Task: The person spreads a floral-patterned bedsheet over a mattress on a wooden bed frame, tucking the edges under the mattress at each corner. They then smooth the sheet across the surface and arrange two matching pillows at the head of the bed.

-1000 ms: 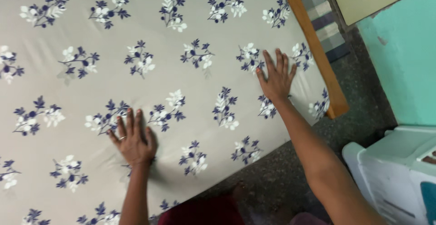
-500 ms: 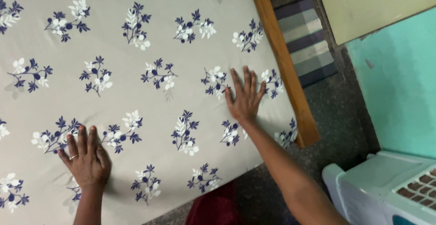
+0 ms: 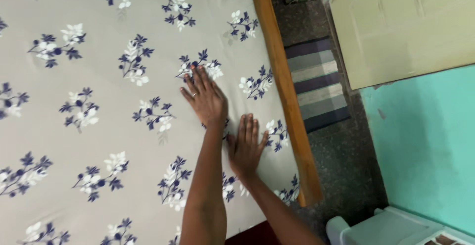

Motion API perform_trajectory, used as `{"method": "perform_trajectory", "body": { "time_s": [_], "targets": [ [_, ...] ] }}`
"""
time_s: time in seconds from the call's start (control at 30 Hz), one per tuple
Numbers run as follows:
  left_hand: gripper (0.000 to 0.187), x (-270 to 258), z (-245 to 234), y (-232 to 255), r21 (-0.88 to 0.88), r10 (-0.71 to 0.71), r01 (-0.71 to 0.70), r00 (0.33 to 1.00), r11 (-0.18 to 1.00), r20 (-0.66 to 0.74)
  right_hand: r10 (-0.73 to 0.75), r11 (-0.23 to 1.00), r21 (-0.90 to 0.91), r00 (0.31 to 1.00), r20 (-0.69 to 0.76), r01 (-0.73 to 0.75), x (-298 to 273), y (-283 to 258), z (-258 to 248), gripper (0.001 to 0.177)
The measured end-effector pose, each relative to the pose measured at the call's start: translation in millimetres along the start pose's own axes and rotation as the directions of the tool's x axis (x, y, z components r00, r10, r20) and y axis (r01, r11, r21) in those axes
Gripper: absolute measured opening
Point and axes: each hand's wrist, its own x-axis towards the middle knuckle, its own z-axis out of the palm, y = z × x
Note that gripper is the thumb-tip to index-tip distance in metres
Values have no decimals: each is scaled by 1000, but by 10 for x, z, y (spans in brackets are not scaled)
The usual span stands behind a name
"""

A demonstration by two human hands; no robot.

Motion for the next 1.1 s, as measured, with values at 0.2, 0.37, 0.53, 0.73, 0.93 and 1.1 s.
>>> {"method": "perform_trajectory", "body": {
  "time_s": [0.2, 0.37, 0.53, 0.73, 0.93, 1.1],
  "targets": [
    [61, -23, 27, -19, -23, -14, 13, 1000, 1000, -20, -104, 994, 51, 988, 117, 99, 491, 279, 97, 67],
    [62, 8, 33, -7, -23, -36, 35, 998, 999, -47, -243, 959, -112, 960, 138, 259, 1991, 209, 140, 70],
    [63, -21, 30, 3, 17, -56, 57, 998, 998, -28, -370, 923, -1, 890, 265, 384, 2878, 304, 49, 85],
    [64, -34, -18, 59, 5, -72, 72, 997, 997, -39, -391, 916, 58, 849, 356, 397, 3501, 267, 205, 104],
    [62, -3, -17, 74, 12, -59, 61, 993, 998, -101, -400, 906, 47, 811, 427, 422, 3846, 224, 150, 107],
    [63, -13, 10, 65, 4, -67, 67, 992, 998, -108, -396, 913, 83, 817, 420, 399, 4061, 178, 195, 107]
  ]
}}
